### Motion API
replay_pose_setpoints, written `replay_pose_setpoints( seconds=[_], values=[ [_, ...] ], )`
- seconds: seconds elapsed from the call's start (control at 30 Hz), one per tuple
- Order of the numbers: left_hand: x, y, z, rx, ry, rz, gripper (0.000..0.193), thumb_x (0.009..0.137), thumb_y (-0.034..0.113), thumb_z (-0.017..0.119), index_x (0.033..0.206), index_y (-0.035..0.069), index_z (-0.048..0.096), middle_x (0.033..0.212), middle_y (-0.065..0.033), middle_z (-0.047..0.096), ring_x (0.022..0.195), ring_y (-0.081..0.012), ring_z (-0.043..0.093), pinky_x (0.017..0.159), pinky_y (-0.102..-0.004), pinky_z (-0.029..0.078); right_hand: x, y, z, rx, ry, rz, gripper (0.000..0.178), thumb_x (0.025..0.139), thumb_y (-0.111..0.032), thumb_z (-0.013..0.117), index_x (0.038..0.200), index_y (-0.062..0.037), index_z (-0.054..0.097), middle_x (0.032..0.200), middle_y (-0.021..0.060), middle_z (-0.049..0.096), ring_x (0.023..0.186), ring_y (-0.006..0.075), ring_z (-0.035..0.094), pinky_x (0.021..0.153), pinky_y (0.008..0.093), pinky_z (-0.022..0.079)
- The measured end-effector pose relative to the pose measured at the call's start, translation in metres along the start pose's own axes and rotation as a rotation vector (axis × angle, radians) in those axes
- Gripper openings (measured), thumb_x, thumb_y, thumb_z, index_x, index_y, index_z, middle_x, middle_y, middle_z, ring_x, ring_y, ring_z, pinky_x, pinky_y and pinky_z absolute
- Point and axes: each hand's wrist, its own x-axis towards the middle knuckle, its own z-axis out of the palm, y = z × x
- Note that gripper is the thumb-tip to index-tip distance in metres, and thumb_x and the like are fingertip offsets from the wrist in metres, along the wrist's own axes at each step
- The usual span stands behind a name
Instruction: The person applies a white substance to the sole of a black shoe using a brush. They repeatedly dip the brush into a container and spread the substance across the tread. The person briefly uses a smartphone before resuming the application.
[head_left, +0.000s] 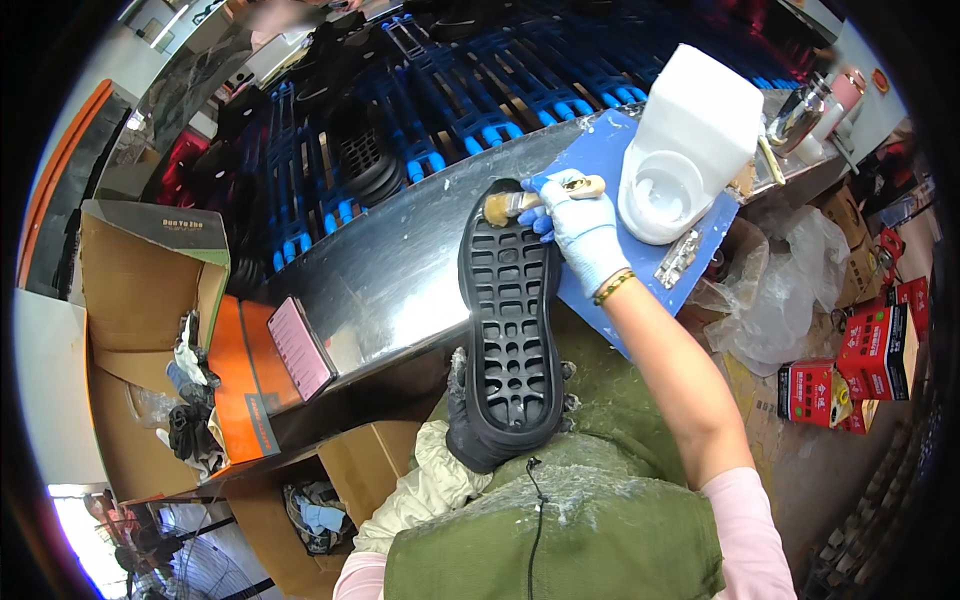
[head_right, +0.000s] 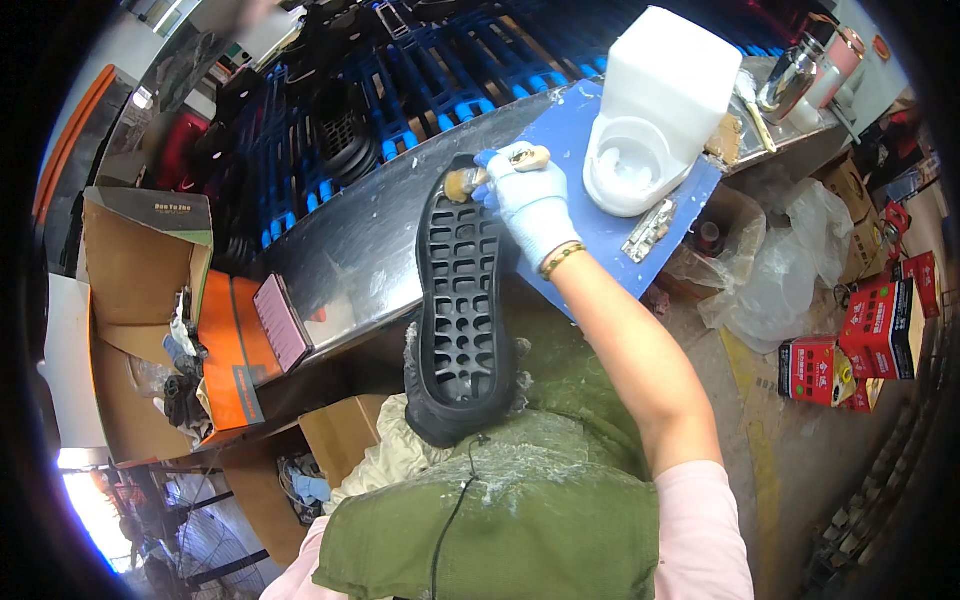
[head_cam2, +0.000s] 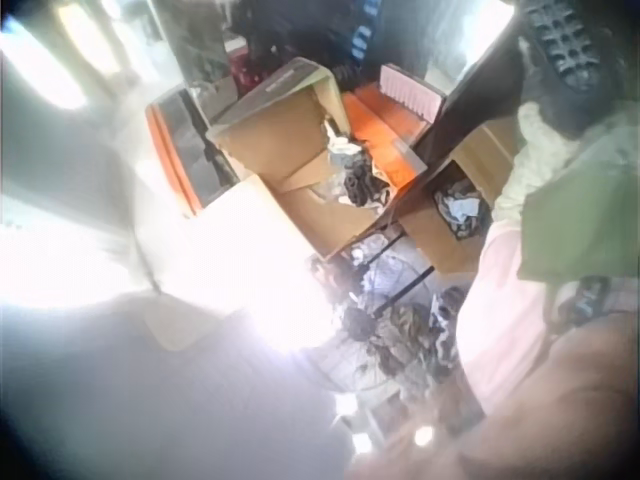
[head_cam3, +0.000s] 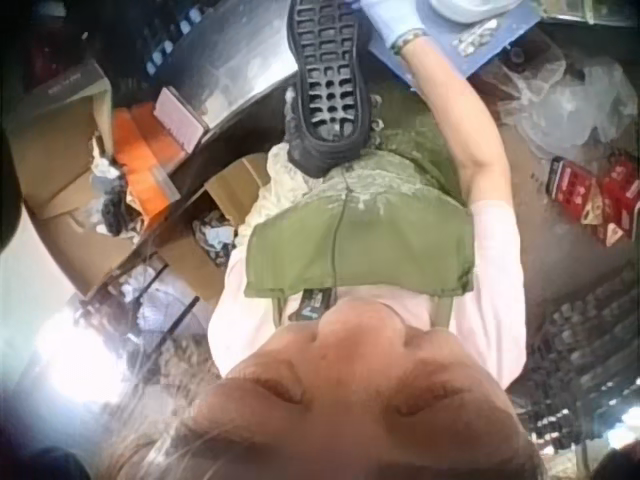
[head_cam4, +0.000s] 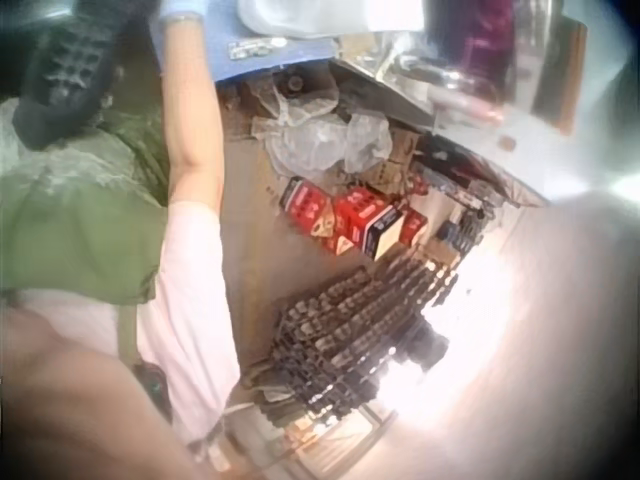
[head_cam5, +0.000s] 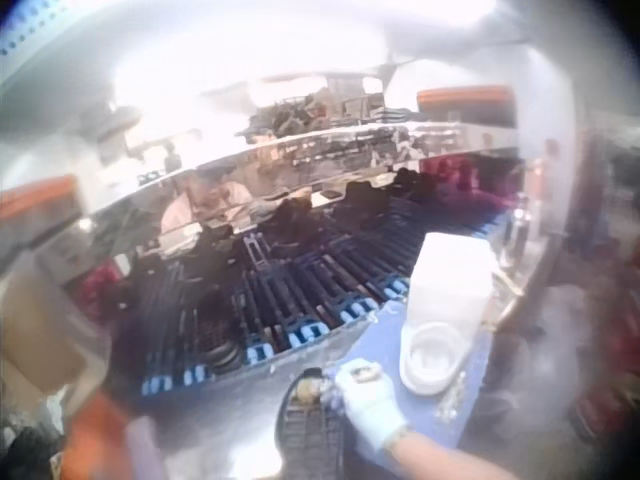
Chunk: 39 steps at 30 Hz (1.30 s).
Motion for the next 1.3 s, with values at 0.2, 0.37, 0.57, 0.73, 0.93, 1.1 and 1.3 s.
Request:
replay_pose_setpoints(
  seconds=[0.2,0.37,0.57,0.73,0.93,1.1,1.3],
  values=[
    [-0.009,0.019,-0.014,-0.005,-0.123,-0.123,0.069,0.102,0.059,0.040,0.145,0.005,0.051,0.130,-0.0296,0.062,0.120,-0.0559,0.059,0.090,-0.0731,0.052,-0.105,-0.026,-0.014,-0.214,-0.754,0.185,0.015,0.096,-0.021,0.071,0.089,-0.0081,0.068,0.078,-0.0010,0.070,0.062,0.0048,0.060,0.060,0.0229,0.050],
    [-0.017,0.023,-0.026,-0.069,-0.054,-0.064,0.070,0.102,0.057,0.045,0.145,0.003,0.051,0.128,-0.0303,0.063,0.117,-0.0561,0.060,0.089,-0.0705,0.055,-0.076,-0.037,-0.017,-0.065,-0.418,0.110,0.010,0.097,-0.018,0.068,0.097,-0.0078,0.067,0.078,0.0076,0.073,0.056,0.0056,0.060,0.047,0.0220,0.047],
    [-0.014,0.040,-0.041,0.032,0.112,-0.069,0.069,0.102,0.055,0.046,0.145,0.001,0.050,0.130,-0.0301,0.062,0.116,-0.0567,0.061,0.087,-0.0682,0.057,-0.059,0.003,0.022,-0.151,-0.448,-0.081,0.011,0.098,-0.020,0.070,0.098,-0.0092,0.070,0.086,0.0027,0.074,0.067,0.0040,0.063,0.056,0.0202,0.048],
    [0.002,0.037,-0.066,-0.192,0.016,0.008,0.076,0.100,0.057,0.049,0.149,-0.001,0.043,0.137,-0.0325,0.056,0.118,-0.0551,0.060,0.091,-0.0701,0.055,-0.063,0.016,0.010,0.019,-0.252,-0.026,0.018,0.097,-0.024,0.072,0.099,-0.0056,0.071,0.081,0.0051,0.075,0.064,0.0045,0.065,0.056,0.0185,0.049],
    [0.007,0.034,-0.021,0.054,-0.149,0.059,0.063,0.104,0.046,0.053,0.145,0.000,0.044,0.139,-0.0264,0.054,0.125,-0.0418,0.058,0.099,-0.0565,0.055,-0.066,-0.018,-0.014,0.147,-0.201,0.068,0.016,0.096,-0.021,0.071,0.095,-0.0045,0.071,0.084,0.0068,0.075,0.065,0.0067,0.066,0.055,0.0185,0.049],
    [0.007,0.009,-0.063,0.332,0.134,0.434,0.045,0.100,0.040,0.064,0.126,0.003,0.058,0.117,-0.0164,0.065,0.108,-0.0232,0.064,0.091,-0.0370,0.056,-0.119,-0.033,-0.011,-0.244,-0.762,0.189,0.017,0.095,-0.024,0.072,0.088,-0.0078,0.069,0.079,-0.0012,0.067,0.067,0.0052,0.055,0.062,0.0242,0.047],
    [0.017,0.005,-0.011,0.157,0.064,0.474,0.031,0.100,0.026,0.066,0.117,0.001,0.062,0.103,-0.0150,0.068,0.095,-0.0205,0.067,0.089,-0.0370,0.057,-0.096,-0.015,-0.011,-0.097,-0.224,0.034,0.014,0.096,-0.022,0.070,0.095,-0.0083,0.071,0.079,0.0010,0.069,0.064,0.0061,0.060,0.060,0.0217,0.051]
  ],
)
